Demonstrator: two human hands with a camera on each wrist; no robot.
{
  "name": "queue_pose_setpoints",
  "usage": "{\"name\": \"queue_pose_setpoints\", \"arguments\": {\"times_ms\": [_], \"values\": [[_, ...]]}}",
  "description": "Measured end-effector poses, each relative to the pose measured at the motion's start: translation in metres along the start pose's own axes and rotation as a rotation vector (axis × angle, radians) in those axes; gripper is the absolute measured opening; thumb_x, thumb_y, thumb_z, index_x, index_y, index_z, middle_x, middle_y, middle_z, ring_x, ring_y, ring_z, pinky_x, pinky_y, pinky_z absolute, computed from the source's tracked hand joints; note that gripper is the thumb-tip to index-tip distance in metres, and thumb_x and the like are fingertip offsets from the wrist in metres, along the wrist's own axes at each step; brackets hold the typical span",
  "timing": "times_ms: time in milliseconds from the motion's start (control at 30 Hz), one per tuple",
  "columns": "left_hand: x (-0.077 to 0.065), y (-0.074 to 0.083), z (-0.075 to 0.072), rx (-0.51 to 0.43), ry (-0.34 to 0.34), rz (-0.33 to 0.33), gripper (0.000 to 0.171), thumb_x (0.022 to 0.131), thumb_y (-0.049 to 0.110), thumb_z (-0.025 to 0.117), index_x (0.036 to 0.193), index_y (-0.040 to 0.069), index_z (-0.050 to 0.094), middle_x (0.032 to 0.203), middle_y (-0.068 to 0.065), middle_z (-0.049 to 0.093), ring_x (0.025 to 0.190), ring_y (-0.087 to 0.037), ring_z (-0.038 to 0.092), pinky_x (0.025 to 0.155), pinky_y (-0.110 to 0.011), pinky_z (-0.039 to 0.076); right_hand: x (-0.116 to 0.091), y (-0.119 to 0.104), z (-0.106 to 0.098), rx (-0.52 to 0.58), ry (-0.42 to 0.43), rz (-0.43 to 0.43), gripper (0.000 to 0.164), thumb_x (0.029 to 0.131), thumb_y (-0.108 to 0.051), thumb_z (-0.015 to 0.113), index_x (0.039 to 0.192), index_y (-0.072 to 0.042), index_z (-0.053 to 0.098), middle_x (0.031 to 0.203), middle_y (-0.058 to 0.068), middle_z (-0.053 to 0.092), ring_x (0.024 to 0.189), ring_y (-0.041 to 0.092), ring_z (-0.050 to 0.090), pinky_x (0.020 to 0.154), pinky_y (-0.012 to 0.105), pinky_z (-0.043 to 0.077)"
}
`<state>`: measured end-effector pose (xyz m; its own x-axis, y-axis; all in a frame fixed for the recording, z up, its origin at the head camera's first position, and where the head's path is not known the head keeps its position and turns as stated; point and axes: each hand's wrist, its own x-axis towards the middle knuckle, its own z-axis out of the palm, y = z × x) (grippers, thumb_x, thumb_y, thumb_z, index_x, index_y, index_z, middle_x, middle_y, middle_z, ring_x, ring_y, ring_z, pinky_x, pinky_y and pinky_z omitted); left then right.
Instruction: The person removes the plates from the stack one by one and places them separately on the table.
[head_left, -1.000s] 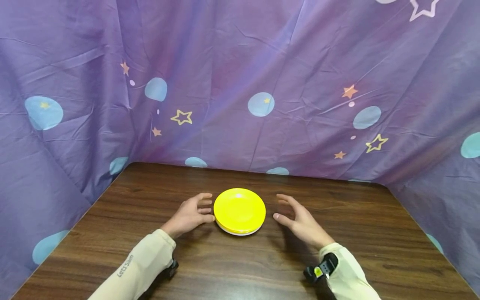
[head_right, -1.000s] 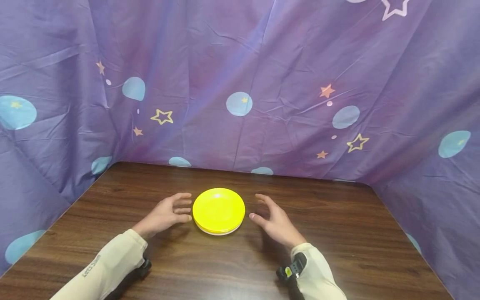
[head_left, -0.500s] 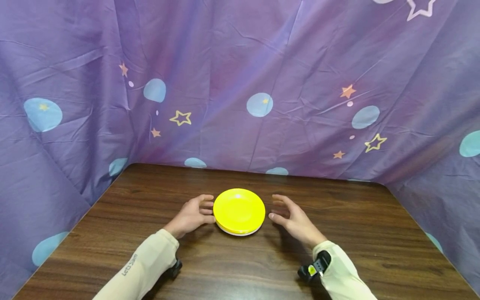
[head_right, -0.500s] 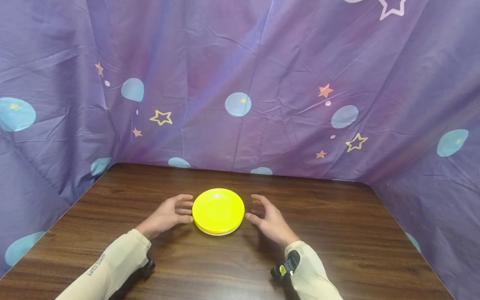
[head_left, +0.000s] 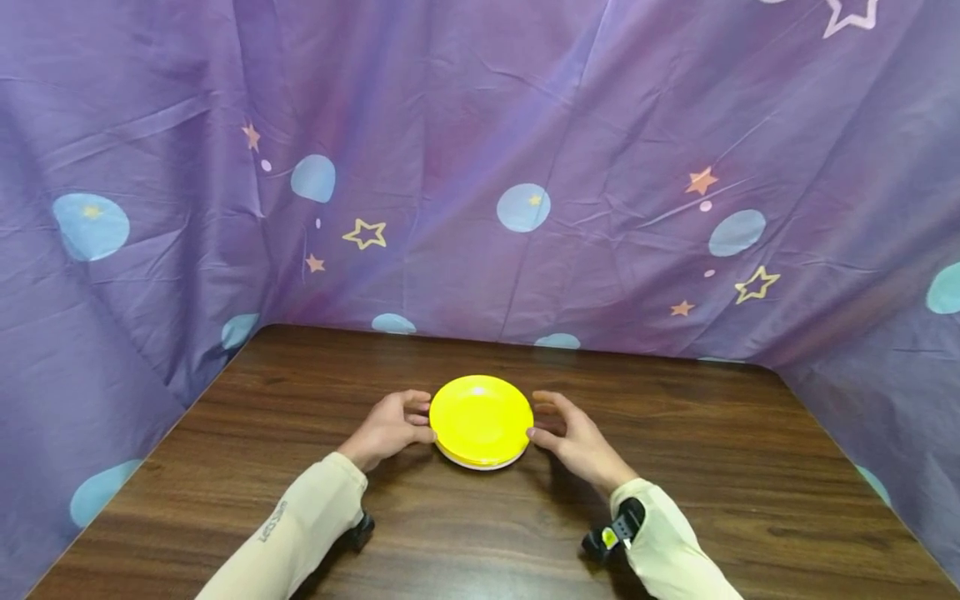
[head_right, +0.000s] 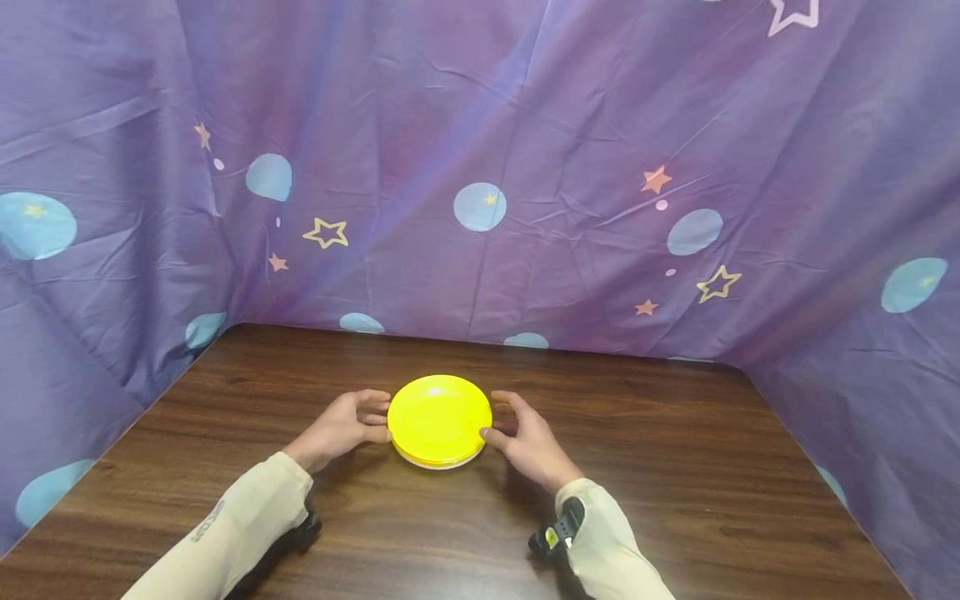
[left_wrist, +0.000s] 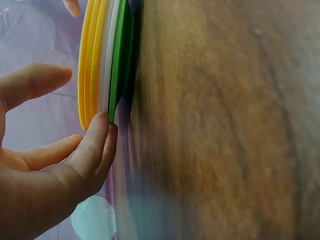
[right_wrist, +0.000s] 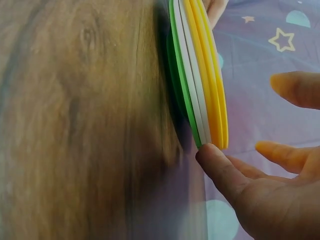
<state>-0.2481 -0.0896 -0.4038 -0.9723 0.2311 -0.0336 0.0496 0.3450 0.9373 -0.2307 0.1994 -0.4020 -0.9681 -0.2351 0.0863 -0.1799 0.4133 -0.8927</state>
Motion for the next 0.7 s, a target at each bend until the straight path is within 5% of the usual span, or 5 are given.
{"name": "queue_pose_setpoints", "arguments": {"times_ms": [700], "values": [[0.0023,-0.003,0.0013,0.007,0.017,-0.025,0.066,0.071,-0.003,0.076,0.134,-0.006,0.055,0.129,-0.024,0.063,0.115,-0.036,0.065,0.095,-0.039,0.058,0.0037,0.0037,0.0072,-0.013,0.027,0.023,0.059,0.092,-0.007,0.068,0.144,0.004,0.044,0.139,0.032,0.055,0.121,0.044,0.062,0.104,0.05,0.052]]}}
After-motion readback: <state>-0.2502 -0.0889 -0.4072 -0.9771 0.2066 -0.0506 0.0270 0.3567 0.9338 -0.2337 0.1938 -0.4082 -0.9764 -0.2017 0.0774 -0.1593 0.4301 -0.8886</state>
